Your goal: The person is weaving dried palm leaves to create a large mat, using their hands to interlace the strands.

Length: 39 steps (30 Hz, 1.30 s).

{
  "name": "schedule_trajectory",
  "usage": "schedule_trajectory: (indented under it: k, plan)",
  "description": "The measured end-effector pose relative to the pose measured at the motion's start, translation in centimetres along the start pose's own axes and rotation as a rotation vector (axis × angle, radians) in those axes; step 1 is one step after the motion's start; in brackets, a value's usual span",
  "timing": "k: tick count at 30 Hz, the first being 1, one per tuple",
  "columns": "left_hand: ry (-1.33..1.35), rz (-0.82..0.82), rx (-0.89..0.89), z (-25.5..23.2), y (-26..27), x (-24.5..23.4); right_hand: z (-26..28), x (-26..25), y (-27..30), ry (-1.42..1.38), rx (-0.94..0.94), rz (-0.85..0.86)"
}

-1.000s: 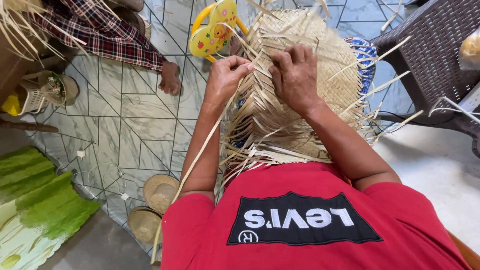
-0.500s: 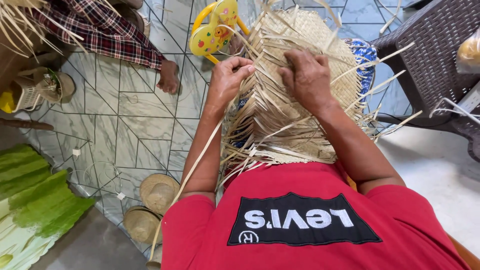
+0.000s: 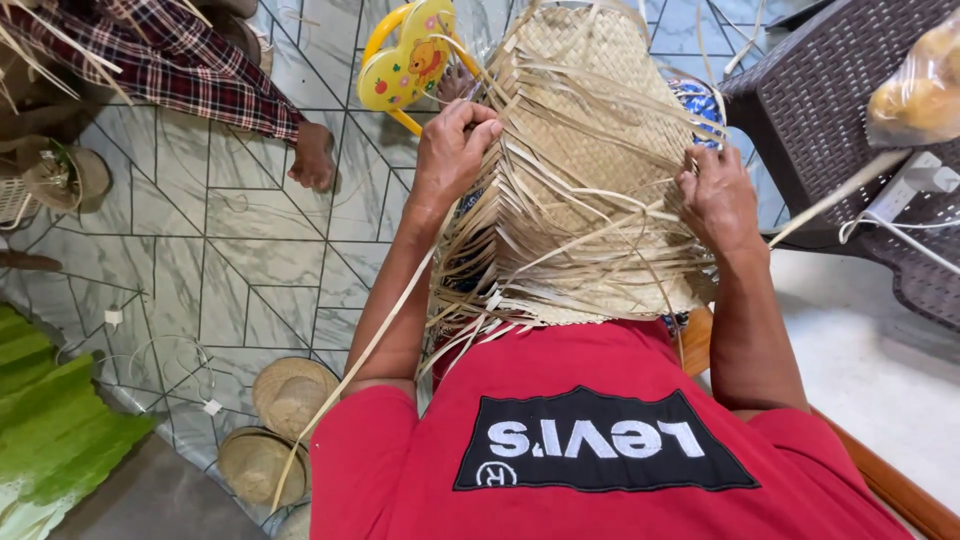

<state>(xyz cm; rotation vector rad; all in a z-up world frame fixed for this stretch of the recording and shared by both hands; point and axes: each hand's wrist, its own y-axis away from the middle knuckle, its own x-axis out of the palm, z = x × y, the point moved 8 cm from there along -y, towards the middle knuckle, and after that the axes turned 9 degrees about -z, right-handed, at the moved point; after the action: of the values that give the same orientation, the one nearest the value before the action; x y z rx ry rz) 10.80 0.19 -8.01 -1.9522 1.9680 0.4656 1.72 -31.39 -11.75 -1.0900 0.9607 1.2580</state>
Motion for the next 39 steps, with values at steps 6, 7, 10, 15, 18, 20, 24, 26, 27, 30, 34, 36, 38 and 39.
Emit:
schedule_trajectory:
  k: [6,7,10,15,18,20,24,26,27,30,34,36,38,39]
  plan:
    - [-0.130,-0.098,0.069,1.2,1.7,0.2,-1.1,1.7,2.2,-0.172,0.295,0.245]
    - [-0.211,-0.135,0.056,1.0,2.0,-0.1,-0.1,1.6,2.5,-0.170,0.331,0.315]
    - [-0.250,-0.157,0.066,1.5,2.1,0.6,2.0,0.5,3.7,-0.042,0.242,0.358]
    - [-0.053,-0.156,0.079,2.5,2.1,0.3,6.3,-5.5,5.0,-0.041,-0.171,0.231]
    - [0.018,-0.158,0.059,3.2,2.0,0.8,8.2,-8.1,6.6,-0.383,-0.266,0.490]
    - [0.042,-0.167,0.057,3.2,2.0,0.7,9.1,-8.0,8.1,-0.576,-0.232,0.756]
    - [0.136,-0.126,-0.051,3.2,1.9,0.3,8.4,-4.4,9.2,-0.100,-0.335,0.693]
    - [0.171,-0.111,-0.106,3.7,1.9,0.4,7.8,-3.0,8.8,0.016,-0.373,0.419]
    - [0.196,-0.103,-0.126,4.0,1.8,0.5,8.0,-3.0,8.8,0.000,-0.447,0.208]
    - [0.238,-0.089,-0.158,4.7,1.4,1.0,9.3,-3.8,7.8,-0.035,-0.553,-0.119]
    - [0.169,-0.071,-0.079,2.2,0.1,0.6,10.2,-7.4,5.8,-0.209,-0.635,-0.056]
    - [0.156,-0.099,-0.013,-0.2,-0.5,-0.4,11.5,-12.4,5.2,-0.194,-0.677,-0.052]
    - [0.143,-0.123,0.053,-2.7,-0.6,-1.7,13.1,-17.1,5.4,-0.178,-0.714,-0.047]
    - [0.138,-0.094,0.120,-4.3,-0.3,-2.1,14.0,-18.8,5.8,-0.279,-0.699,0.038]
